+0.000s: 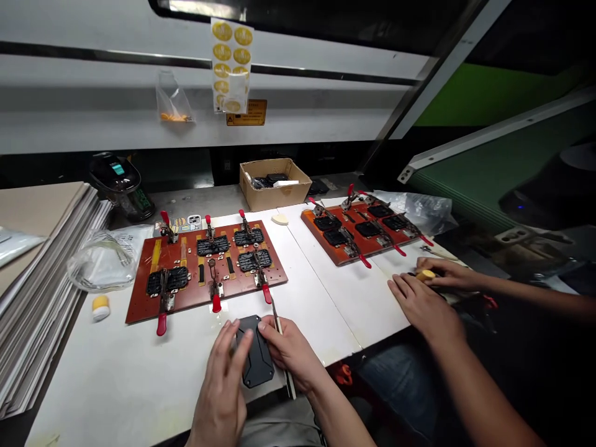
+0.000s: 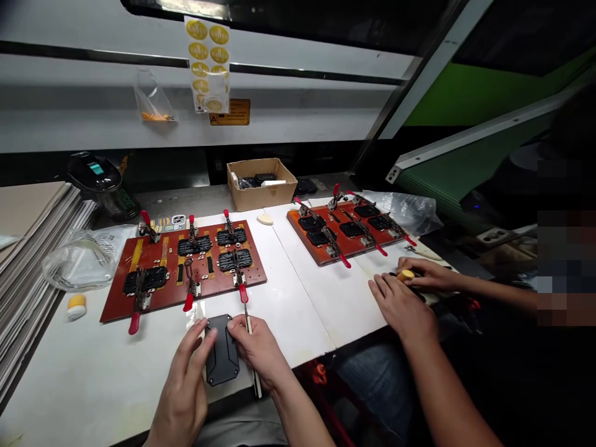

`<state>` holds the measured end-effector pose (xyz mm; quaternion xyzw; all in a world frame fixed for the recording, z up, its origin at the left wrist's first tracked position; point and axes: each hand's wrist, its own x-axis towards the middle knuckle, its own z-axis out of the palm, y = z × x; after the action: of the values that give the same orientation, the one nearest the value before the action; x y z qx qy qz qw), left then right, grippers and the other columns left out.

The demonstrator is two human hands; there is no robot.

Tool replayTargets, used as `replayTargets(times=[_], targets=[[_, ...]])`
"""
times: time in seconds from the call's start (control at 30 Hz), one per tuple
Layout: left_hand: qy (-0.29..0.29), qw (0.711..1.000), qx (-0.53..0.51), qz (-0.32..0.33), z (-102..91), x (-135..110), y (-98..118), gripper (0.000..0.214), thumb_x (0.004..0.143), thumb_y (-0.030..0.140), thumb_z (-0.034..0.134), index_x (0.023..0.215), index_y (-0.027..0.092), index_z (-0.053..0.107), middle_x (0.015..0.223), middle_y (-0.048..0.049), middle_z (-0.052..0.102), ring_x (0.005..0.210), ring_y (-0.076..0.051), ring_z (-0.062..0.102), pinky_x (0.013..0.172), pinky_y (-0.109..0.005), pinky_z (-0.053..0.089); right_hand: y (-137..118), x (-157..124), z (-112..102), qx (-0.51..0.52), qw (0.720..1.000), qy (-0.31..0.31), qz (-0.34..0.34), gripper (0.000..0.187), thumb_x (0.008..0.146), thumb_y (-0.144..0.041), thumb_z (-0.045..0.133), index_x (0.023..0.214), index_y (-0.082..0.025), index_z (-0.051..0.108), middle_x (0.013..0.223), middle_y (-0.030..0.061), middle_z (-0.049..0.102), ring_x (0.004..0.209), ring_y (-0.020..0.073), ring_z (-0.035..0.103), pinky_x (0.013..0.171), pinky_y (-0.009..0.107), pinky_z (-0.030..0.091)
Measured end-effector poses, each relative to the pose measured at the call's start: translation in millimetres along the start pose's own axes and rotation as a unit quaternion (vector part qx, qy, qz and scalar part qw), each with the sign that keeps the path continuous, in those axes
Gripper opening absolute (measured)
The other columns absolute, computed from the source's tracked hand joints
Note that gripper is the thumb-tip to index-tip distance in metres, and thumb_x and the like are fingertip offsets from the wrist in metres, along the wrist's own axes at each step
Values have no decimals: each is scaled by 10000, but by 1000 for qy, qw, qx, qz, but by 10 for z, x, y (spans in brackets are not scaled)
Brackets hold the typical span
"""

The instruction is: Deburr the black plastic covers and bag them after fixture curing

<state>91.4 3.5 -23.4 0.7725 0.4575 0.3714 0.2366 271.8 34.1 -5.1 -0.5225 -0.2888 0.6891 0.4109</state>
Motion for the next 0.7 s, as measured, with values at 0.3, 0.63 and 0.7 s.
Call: replayTargets(times=[0.3, 0.63, 0.7], targets=[[-30, 826, -419, -376, -87, 1, -207, 679, 857, 518, 717, 1429, 247, 471, 964, -29, 615, 814, -158, 645, 846, -317, 567, 29, -38, 113, -219, 968, 79, -88, 428, 901, -605, 632, 839, -184, 589, 733, -14, 591, 670, 138, 504, 642, 255, 361], [-44, 947, -128, -292, -282, -87, -277, 525, 956, 465, 518, 1439, 259, 541, 1378, -138, 547, 1110, -257, 627, 865, -377, 575, -237, -215, -556, -379, 858, 314, -146, 570, 962, -676, 353, 1289, -267, 579, 1303, 82, 601, 1171, 280, 587, 990, 398, 463], [3, 963, -47, -265, -412, -146, -293, 449, 971, 460, 487, 1364, 281, 611, 1375, -122, 555, 1222, -286, 581, 952, -414, 550, -260, -165, -704, -416, 831, 348, -122, 612, 926, -700, 384, 1276, -242, 590, 1227, 99, 633, 1057, 288, 643, 923, 408, 504]])
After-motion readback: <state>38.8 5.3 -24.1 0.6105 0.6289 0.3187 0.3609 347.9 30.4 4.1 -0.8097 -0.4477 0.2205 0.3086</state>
